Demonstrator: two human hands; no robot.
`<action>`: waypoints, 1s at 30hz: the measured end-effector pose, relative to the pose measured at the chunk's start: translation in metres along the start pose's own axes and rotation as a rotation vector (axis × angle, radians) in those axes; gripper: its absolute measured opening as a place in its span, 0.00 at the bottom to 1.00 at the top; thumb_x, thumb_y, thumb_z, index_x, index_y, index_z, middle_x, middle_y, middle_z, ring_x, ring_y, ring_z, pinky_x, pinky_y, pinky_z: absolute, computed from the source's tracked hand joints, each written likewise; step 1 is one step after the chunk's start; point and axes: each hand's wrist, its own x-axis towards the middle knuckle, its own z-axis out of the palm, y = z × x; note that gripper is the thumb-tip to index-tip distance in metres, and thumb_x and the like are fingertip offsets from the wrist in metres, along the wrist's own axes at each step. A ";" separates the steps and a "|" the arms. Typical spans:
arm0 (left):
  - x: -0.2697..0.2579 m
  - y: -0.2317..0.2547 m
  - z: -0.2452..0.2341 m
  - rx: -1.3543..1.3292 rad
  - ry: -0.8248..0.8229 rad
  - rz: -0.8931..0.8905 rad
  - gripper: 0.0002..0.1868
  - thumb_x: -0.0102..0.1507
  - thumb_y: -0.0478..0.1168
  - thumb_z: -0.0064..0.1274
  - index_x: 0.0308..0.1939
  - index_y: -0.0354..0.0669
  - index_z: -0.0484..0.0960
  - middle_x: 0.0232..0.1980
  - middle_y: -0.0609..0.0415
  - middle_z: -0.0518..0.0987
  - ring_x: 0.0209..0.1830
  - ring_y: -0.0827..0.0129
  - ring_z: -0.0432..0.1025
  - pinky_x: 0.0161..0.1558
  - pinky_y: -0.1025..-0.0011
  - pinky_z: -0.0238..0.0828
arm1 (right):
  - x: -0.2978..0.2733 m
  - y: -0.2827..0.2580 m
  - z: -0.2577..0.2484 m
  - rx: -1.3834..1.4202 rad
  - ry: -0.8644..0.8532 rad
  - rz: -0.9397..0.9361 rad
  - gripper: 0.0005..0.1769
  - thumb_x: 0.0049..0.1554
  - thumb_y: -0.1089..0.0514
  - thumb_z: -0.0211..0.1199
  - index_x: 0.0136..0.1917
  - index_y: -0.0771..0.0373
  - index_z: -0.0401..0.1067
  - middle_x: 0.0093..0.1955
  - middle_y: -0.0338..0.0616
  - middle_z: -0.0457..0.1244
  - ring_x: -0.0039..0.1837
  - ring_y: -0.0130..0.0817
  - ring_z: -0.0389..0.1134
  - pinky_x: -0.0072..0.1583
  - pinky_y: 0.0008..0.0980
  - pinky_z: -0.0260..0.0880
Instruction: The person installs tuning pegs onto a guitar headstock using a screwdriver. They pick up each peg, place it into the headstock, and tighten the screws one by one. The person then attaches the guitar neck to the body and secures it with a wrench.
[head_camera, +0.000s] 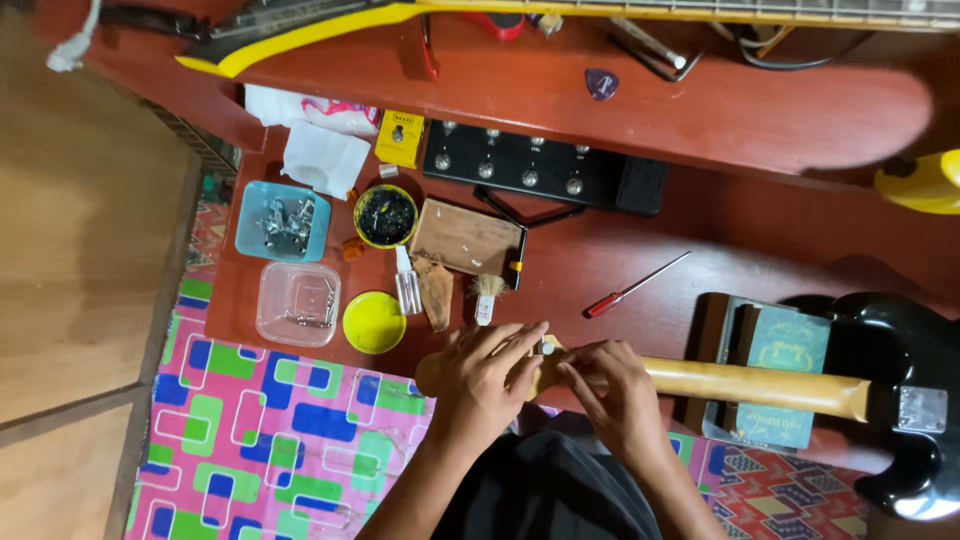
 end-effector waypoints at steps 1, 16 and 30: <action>0.003 0.002 0.000 -0.001 -0.004 -0.009 0.19 0.65 0.42 0.57 0.61 0.56 0.83 0.52 0.61 0.83 0.51 0.65 0.75 0.56 0.56 0.63 | 0.001 0.000 -0.001 0.002 -0.008 0.005 0.08 0.58 0.53 0.66 0.44 0.59 0.76 0.43 0.38 0.70 0.47 0.37 0.65 0.51 0.34 0.64; 0.007 0.006 0.001 0.022 -0.008 -0.004 0.16 0.65 0.40 0.56 0.58 0.56 0.83 0.47 0.64 0.82 0.43 0.62 0.73 0.52 0.56 0.61 | 0.006 0.001 0.003 -0.106 -0.045 0.016 0.10 0.56 0.60 0.68 0.52 0.61 0.76 0.46 0.39 0.68 0.48 0.37 0.68 0.53 0.34 0.66; 0.010 0.004 -0.006 -0.048 -0.211 -0.072 0.30 0.63 0.40 0.54 0.70 0.58 0.73 0.75 0.60 0.71 0.53 0.64 0.79 0.60 0.47 0.63 | 0.008 -0.001 -0.004 -0.046 -0.075 0.045 0.08 0.56 0.60 0.68 0.50 0.61 0.76 0.45 0.40 0.68 0.45 0.34 0.70 0.50 0.31 0.69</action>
